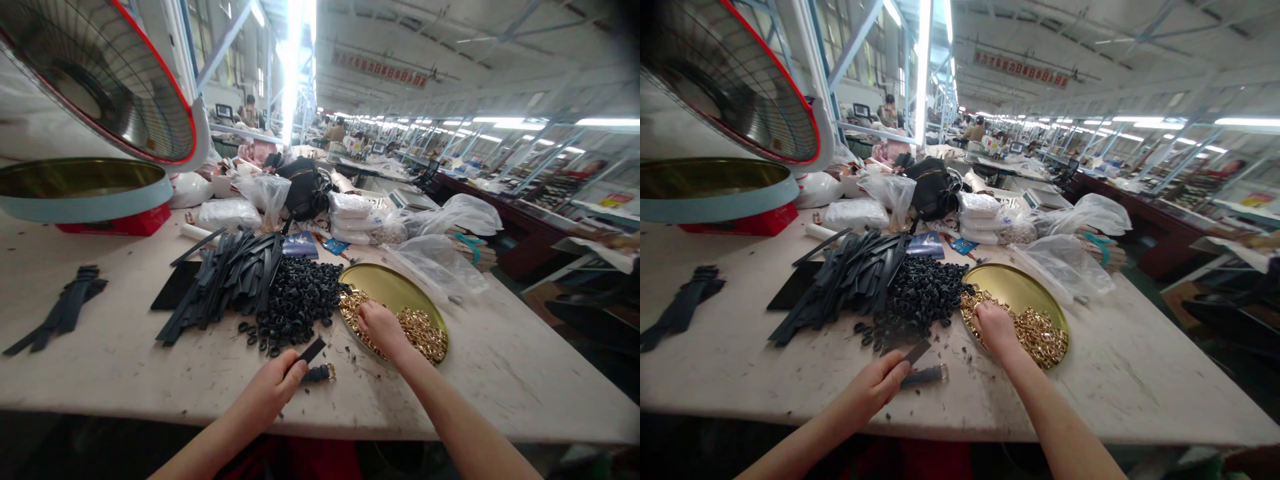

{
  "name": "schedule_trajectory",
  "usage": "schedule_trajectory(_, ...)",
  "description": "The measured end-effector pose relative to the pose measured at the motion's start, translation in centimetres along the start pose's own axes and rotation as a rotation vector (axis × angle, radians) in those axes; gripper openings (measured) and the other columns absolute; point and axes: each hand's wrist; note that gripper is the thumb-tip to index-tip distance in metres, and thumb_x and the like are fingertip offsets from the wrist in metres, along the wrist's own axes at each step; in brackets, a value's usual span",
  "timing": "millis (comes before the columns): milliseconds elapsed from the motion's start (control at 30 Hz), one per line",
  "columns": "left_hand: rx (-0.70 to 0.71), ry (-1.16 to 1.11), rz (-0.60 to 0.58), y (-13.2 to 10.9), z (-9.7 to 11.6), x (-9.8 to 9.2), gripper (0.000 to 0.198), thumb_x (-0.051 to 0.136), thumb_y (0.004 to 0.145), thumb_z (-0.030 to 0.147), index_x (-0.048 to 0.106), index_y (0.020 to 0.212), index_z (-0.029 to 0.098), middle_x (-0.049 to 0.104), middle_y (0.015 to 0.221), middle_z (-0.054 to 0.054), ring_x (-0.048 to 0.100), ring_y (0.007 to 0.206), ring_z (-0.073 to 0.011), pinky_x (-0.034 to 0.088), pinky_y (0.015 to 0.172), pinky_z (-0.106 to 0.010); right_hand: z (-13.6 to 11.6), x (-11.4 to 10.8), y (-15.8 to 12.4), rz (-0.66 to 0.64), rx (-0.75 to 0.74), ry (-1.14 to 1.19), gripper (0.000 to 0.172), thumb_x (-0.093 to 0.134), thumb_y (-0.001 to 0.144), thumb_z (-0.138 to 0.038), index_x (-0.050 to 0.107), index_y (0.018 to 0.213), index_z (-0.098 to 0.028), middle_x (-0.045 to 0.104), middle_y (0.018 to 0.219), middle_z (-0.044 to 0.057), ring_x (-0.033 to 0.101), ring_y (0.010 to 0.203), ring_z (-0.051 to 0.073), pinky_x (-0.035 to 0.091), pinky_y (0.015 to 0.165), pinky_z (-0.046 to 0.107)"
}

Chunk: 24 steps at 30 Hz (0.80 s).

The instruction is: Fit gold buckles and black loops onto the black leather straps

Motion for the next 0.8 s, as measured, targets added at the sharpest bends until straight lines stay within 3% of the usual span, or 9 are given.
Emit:
schedule_trajectory(133, -0.069, -0.206, 0.013, -0.1, 1.3, 0.5, 0.025, 0.045, 0.077, 0.042, 0.044, 0.07, 0.019, 0.034, 0.047, 0.009, 0.03, 0.041, -0.0067, 0.023, 0.04, -0.018, -4.8, -1.2, -3.1, 0.024, -0.041, 0.15, 0.014, 0.04, 0.084, -0.021, 0.053, 0.079, -0.019, 0.06, 0.066, -0.001, 0.054, 0.057, 0.012, 0.04, 0.054, 0.021)
schedule_trajectory(233, -0.188, -0.397, -0.037, -0.1, 2.1, 0.8, 0.031, 0.048, 0.073, 0.05, 0.041, 0.069, 0.02, 0.029, 0.04, 0.012, 0.023, 0.033, -0.0048, 0.017, 0.034, -0.018, -8.8, -1.6, -5.7, 0.101, -0.141, 0.249, 0.013, 0.043, 0.082, -0.019, 0.054, 0.076, -0.02, 0.06, 0.07, 0.003, 0.055, 0.065, 0.016, 0.041, 0.061, 0.025)
schedule_trajectory(333, -0.222, -0.534, -0.076, -0.6, 2.3, 0.8, 0.035, 0.054, 0.069, 0.051, 0.041, 0.07, 0.019, 0.028, 0.04, 0.013, 0.021, 0.032, -0.0032, 0.014, 0.033, -0.017, -11.1, -1.7, -7.3, 0.159, -0.223, 0.288, 0.016, 0.043, 0.08, -0.014, 0.057, 0.077, -0.02, 0.061, 0.076, 0.007, 0.055, 0.072, 0.021, 0.041, 0.067, 0.032)
schedule_trajectory(467, -0.195, -0.531, -0.063, -1.4, 2.1, 0.3, 0.029, 0.055, 0.071, 0.043, 0.047, 0.078, 0.017, 0.028, 0.041, 0.013, 0.02, 0.032, -0.0028, 0.014, 0.032, -0.016, -11.6, -1.4, -8.0, 0.151, -0.12, 0.682, 0.022, 0.047, 0.075, -0.012, 0.055, 0.092, -0.021, 0.059, 0.098, 0.008, 0.054, 0.09, 0.023, 0.041, 0.08, 0.038)
schedule_trajectory(533, -0.197, -0.444, -0.086, -1.6, 2.1, -0.1, 0.024, 0.052, 0.072, 0.038, 0.05, 0.082, 0.016, 0.028, 0.04, 0.013, 0.02, 0.032, -0.0031, 0.014, 0.032, -0.016, -11.5, -1.3, -8.0, 0.02, -0.034, 1.001, 0.033, 0.044, 0.073, -0.01, 0.049, 0.104, -0.021, 0.06, 0.091, 0.005, 0.056, 0.086, 0.019, 0.043, 0.078, 0.035)
schedule_trajectory(600, -0.219, -0.333, -0.093, -1.5, 2.1, -0.4, 0.018, 0.05, 0.071, 0.031, 0.052, 0.079, 0.015, 0.028, 0.04, 0.012, 0.021, 0.031, -0.0034, 0.015, 0.032, -0.016, -11.4, -1.2, -7.9, -0.146, 0.037, 1.243, 0.039, 0.039, 0.072, -0.008, 0.043, 0.108, -0.02, 0.059, 0.073, 0.0, 0.056, 0.07, 0.016, 0.045, 0.068, 0.031)
schedule_trajectory(667, -0.226, -0.236, -0.08, -1.2, 2.0, -0.8, 0.014, 0.047, 0.068, 0.025, 0.053, 0.076, 0.015, 0.028, 0.04, 0.012, 0.022, 0.032, -0.0035, 0.016, 0.033, -0.016, -11.3, -1.1, -7.8, -0.224, 0.079, 1.353, 0.039, 0.038, 0.069, -0.008, 0.044, 0.106, -0.019, 0.055, 0.061, -0.004, 0.053, 0.061, 0.013, 0.043, 0.061, 0.028)
schedule_trajectory(800, -0.237, -0.167, -0.139, -0.6, 1.5, -1.1, 0.014, 0.045, 0.066, 0.023, 0.052, 0.075, 0.015, 0.031, 0.042, 0.011, 0.025, 0.034, -0.0039, 0.017, 0.034, -0.016, -10.9, -0.1, -7.4, -0.146, 0.155, 1.412, 0.038, 0.044, 0.064, -0.011, 0.047, 0.101, -0.019, 0.055, 0.071, -0.002, 0.052, 0.066, 0.013, 0.041, 0.064, 0.027)
Point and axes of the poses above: each hand's wrist, its own y-axis towards the middle knuckle, its own x-axis out of the palm, z = x × y
